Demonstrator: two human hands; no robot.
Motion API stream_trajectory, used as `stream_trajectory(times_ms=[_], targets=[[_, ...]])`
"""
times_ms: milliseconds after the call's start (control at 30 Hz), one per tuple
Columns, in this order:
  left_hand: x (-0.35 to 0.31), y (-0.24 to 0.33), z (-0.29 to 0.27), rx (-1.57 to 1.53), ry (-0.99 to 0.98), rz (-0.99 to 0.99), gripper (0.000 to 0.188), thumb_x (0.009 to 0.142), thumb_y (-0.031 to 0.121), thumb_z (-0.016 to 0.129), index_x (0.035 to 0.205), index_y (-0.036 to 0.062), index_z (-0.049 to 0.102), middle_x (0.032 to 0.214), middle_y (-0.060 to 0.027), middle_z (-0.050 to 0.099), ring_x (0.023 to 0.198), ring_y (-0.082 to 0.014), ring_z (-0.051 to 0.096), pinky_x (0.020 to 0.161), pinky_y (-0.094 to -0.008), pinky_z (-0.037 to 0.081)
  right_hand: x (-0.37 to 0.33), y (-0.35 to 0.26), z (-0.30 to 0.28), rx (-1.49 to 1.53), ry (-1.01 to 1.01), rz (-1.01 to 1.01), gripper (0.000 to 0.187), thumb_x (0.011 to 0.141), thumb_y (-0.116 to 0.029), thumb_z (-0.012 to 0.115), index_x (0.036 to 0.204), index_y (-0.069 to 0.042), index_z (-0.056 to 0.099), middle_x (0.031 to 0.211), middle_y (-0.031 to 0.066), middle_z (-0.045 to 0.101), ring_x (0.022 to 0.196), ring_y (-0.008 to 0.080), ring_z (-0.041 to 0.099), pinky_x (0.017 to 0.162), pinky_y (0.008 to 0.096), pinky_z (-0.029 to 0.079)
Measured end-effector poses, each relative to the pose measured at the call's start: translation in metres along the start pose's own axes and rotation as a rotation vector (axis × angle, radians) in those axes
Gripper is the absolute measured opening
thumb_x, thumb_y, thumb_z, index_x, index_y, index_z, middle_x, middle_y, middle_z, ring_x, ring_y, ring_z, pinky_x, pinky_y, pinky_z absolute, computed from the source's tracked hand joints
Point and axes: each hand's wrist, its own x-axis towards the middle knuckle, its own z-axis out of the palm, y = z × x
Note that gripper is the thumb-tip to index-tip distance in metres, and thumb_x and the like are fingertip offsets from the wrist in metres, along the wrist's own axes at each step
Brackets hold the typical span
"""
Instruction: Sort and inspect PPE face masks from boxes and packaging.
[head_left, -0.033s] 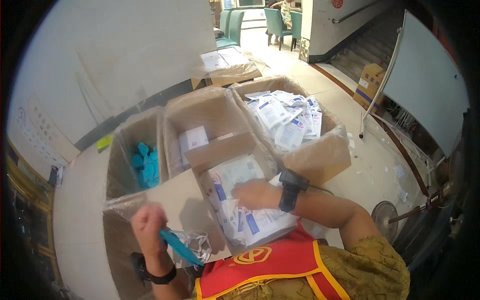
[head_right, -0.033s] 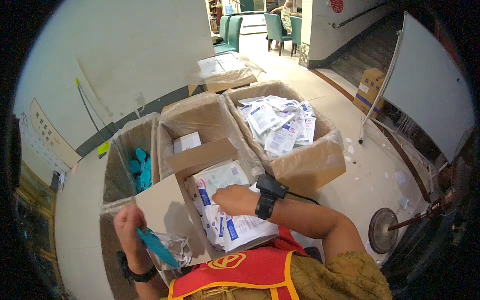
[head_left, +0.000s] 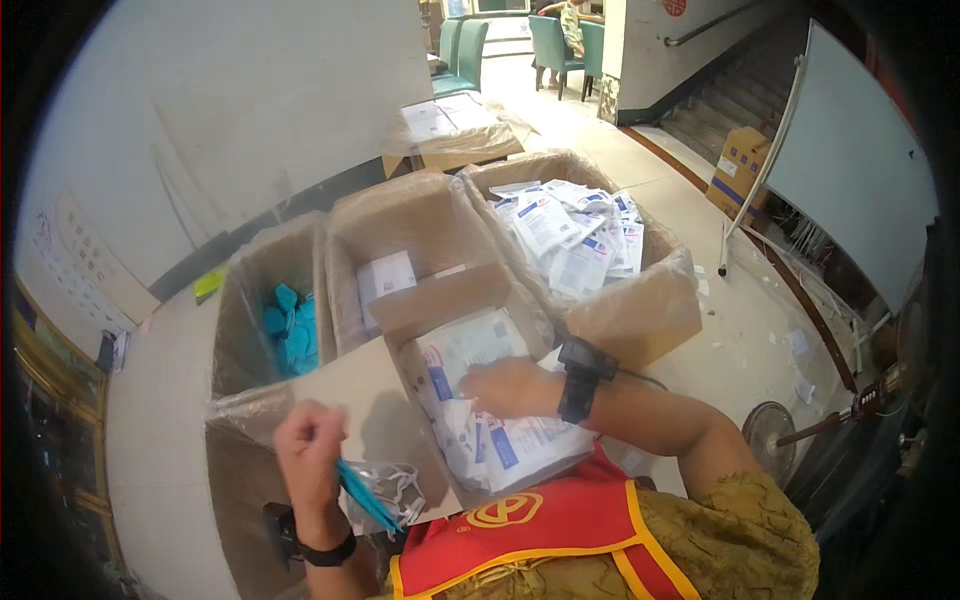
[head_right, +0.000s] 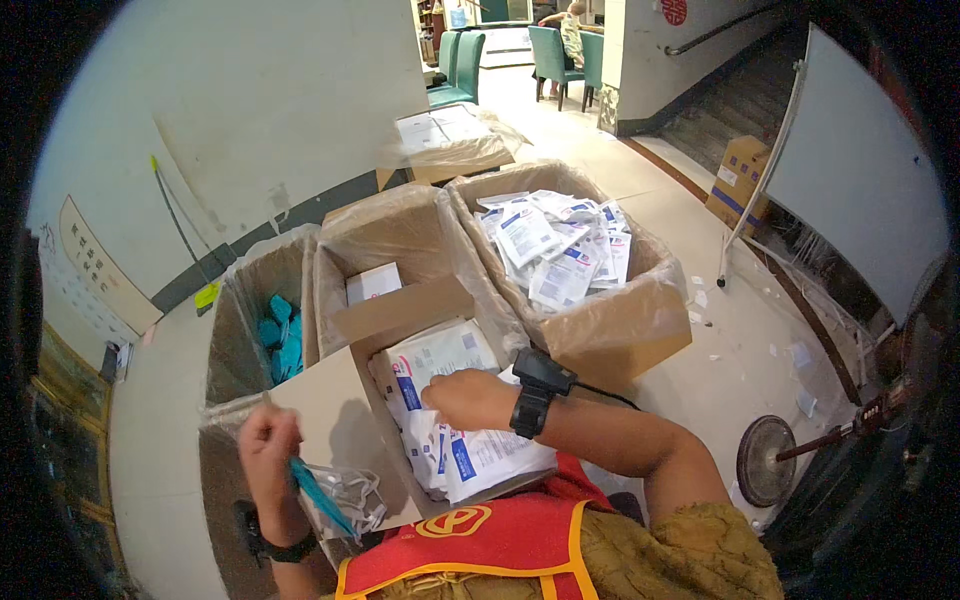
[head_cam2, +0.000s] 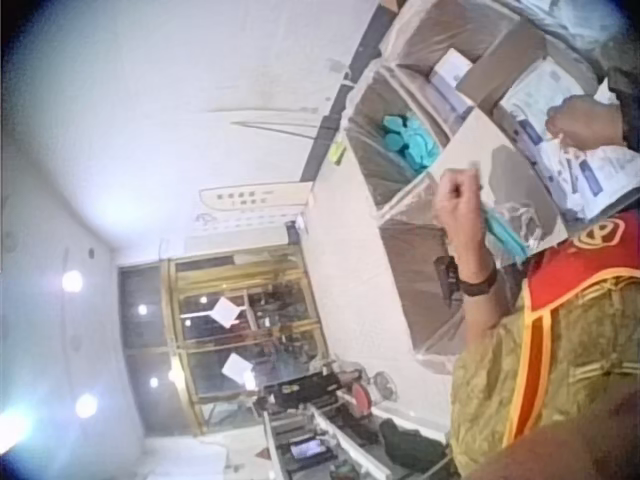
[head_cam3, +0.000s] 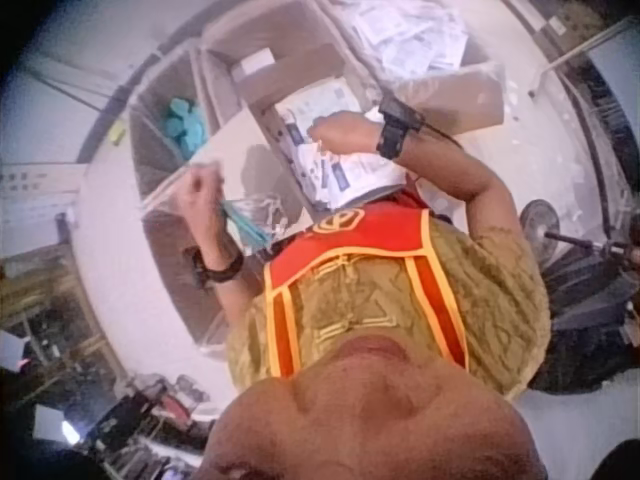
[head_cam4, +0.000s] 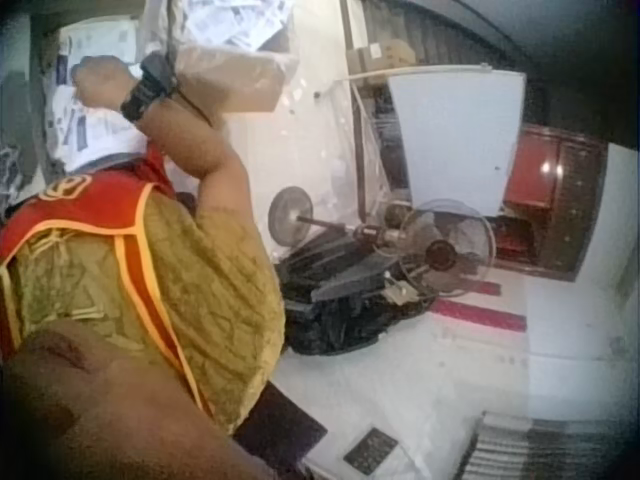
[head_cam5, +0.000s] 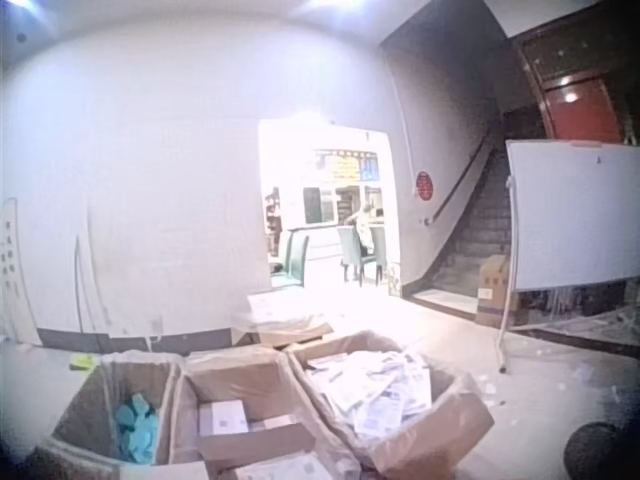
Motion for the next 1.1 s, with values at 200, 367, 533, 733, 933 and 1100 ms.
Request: stream_trajectory(times_ms=[200, 367, 533, 733, 933, 1100], targets=[[-0.001, -0.007, 0.050, 0.195, -0.191, 0.211, 0.014, 0.083, 0.011, 0.066, 0.093, 0.0023, 0.066, 0.079, -0.0061, 0.065, 0.069, -0.0127, 0.056, 0.063, -0.0247, 0.043, -0.016, -0.030, -0.050, 0.033, 0.080, -0.162, 0.018, 0.091, -0.024, 0.054, 0.098, -0.007, 0.056, 0.098, 0.0109, 0.056, 0.082, 0.0326, 0.061, 0.071, 0.0431, 0.050], [-0.003, -0.006, 0.057, 0.135, -0.452, 0.138, 0.013, 0.084, 0.010, 0.065, 0.093, 0.0005, 0.068, 0.078, -0.0114, 0.066, 0.067, -0.0203, 0.062, 0.062, -0.0295, 0.048, -0.034, -0.044, -0.076, -0.002, 0.147, -0.282, 0.017, 0.091, -0.022, 0.053, 0.099, -0.007, 0.054, 0.095, 0.0119, 0.054, 0.080, 0.0314, 0.060, 0.069, 0.0418, 0.050], [-0.007, 0.010, 0.067, 0.275, -0.336, 0.390, 0.010, 0.086, 0.010, 0.064, 0.087, -0.0001, 0.066, 0.072, -0.0106, 0.063, 0.063, -0.0201, 0.059, 0.060, -0.0293, 0.046, -0.038, -0.045, -0.077, 0.066, 0.246, -0.240, 0.019, 0.087, -0.020, 0.059, 0.097, -0.006, 0.051, 0.092, 0.0140, 0.055, 0.076, 0.0348, 0.061, 0.063, 0.0434, 0.050], [-0.012, 0.011, 0.067, 0.165, -0.262, 0.236, 0.010, 0.086, 0.011, 0.063, 0.084, 0.0016, 0.065, 0.071, -0.0071, 0.062, 0.062, -0.0174, 0.059, 0.057, -0.0290, 0.045, -0.033, -0.052, -0.082, 0.031, 0.265, -0.368, 0.015, 0.084, -0.018, 0.058, 0.094, -0.008, 0.056, 0.090, 0.0106, 0.053, 0.080, 0.0297, 0.061, 0.067, 0.0382, 0.051], [0.002, 0.006, 0.059, -0.188, -0.220, -0.111, 0.016, 0.090, 0.015, 0.059, 0.080, 0.0034, 0.061, 0.073, 0.0054, 0.055, 0.069, -0.0053, 0.048, 0.062, -0.0214, 0.040, -0.051, -0.086, -0.098, -0.159, 0.272, -0.613, 0.015, 0.078, -0.016, 0.056, 0.090, -0.007, 0.054, 0.085, 0.0082, 0.051, 0.073, 0.0246, 0.061, 0.060, 0.0349, 0.052], [0.049, -0.038, 0.066, 0.129, -0.092, 0.128, 0.020, 0.089, 0.018, 0.060, 0.076, 0.0014, 0.061, 0.064, -0.0039, 0.056, 0.064, -0.0125, 0.053, 0.060, -0.0276, 0.043, -0.071, -0.091, -0.100, -0.127, 0.277, -0.606, 0.013, 0.077, -0.014, 0.056, 0.088, -0.008, 0.053, 0.083, 0.0057, 0.050, 0.071, 0.0211, 0.059, 0.055, 0.0307, 0.049]])
